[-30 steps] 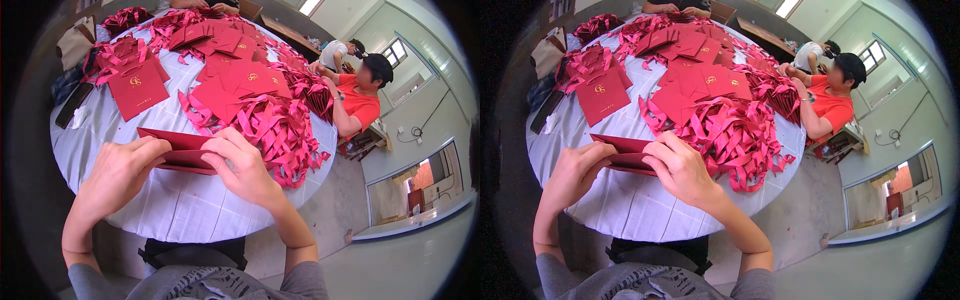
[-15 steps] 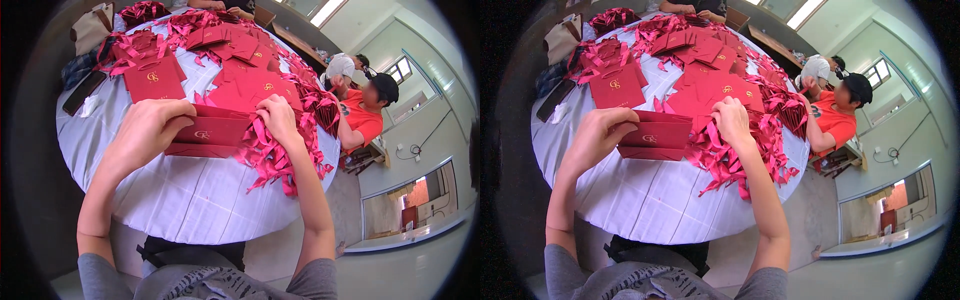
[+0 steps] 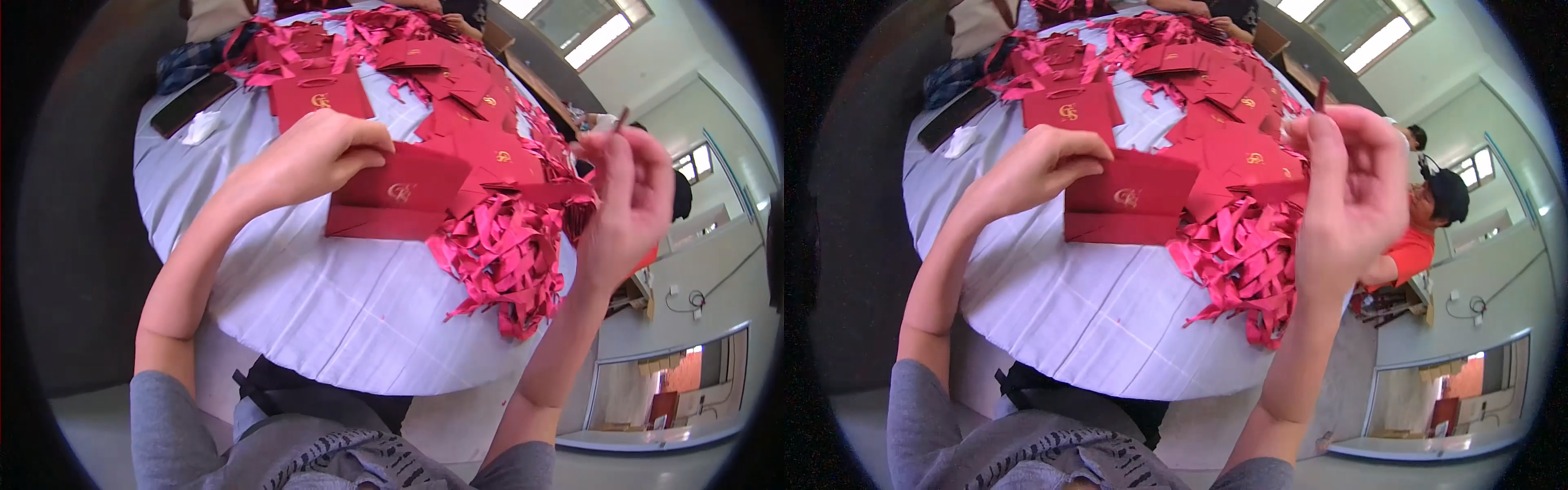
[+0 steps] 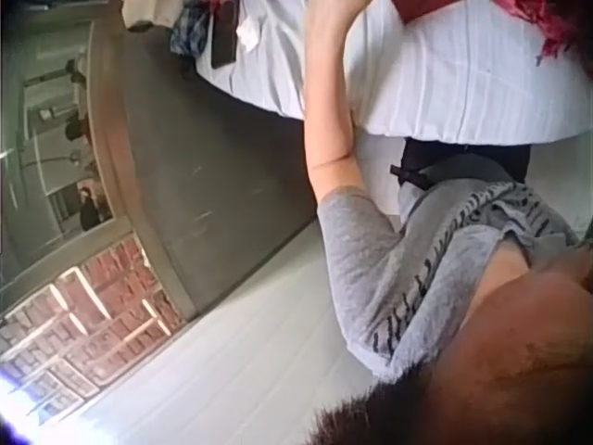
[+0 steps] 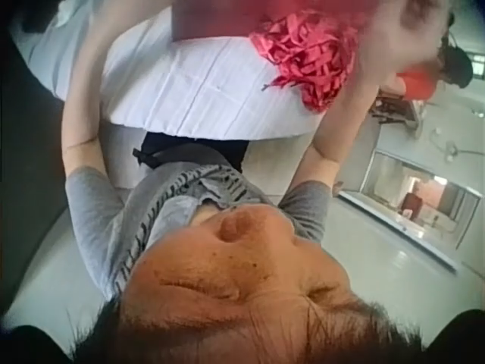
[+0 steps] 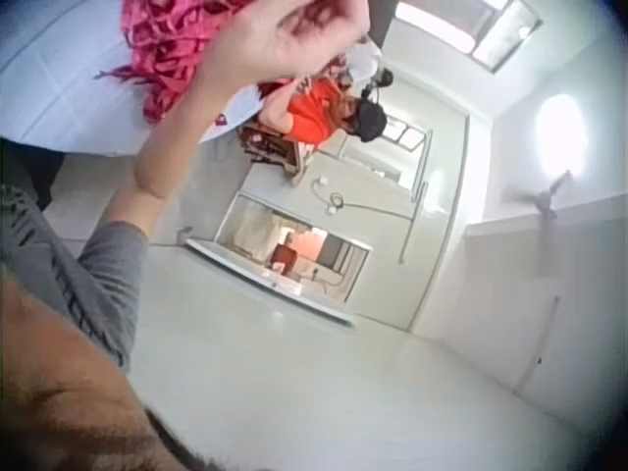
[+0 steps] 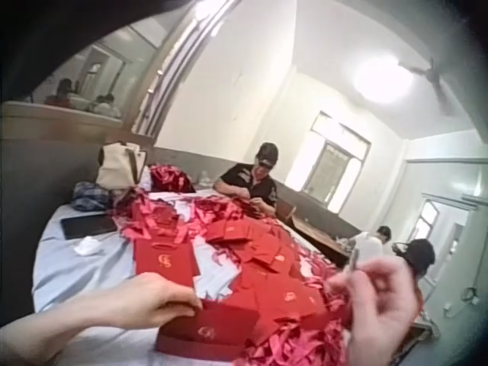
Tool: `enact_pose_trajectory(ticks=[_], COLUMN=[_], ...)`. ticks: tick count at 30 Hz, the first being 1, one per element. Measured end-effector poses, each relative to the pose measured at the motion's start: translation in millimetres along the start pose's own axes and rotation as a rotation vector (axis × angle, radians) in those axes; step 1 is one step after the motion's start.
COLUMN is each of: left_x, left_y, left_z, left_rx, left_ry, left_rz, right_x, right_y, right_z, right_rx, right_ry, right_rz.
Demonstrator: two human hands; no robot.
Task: The person attaches ribbon handles to paper gift bags by threading ribbons through the bag slots and folding the bags by hand.
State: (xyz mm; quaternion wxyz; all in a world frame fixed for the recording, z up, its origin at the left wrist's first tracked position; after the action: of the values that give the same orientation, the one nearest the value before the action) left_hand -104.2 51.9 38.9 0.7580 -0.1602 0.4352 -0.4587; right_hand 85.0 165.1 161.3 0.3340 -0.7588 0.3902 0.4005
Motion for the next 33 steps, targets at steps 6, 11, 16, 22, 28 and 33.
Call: enact_pose_trajectory(ticks=[6, 11, 16, 22, 28, 33], left_x=[6, 8, 8, 10, 12, 13], left_y=[13, 28, 30, 35, 39, 39], left_z=[-31, -39, -33, -32, -27, -22], left_rx=[0.402, 0.524, 0.575, 0.600, 0.586, 0.567], left_ry=[-0.200, -0.295, -0.320, -0.322, -0.295, -0.279], left_rz=[-0.006, -0.115, -0.129, -0.150, -0.169, -0.153], right_x=[84, 123, 125, 123, 126, 124], right_y=[66, 88, 84, 85, 85, 87], right_z=[37, 64, 71, 69, 64, 61], right_rx=[-0.102, -0.048, 0.037, 0.148, 0.140, 0.184], right_ry=[0.377, 0.482, 0.429, 0.279, 0.290, 0.245], right_rz=[-0.189, -0.165, -0.138, -0.134, -0.135, -0.154])
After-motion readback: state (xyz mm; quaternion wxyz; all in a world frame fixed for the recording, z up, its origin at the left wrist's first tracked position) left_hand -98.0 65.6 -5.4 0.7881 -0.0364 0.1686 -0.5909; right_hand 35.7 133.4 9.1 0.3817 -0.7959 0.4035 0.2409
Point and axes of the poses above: each hand's wrist, its own x-axis away from the middle knuckle, its own y-axis out of the palm, z = x × y, the point moved 7 cm from there along -x, towards the middle knuckle, and after that the axes turned 1 degree about -y, right-handed, at the moved point
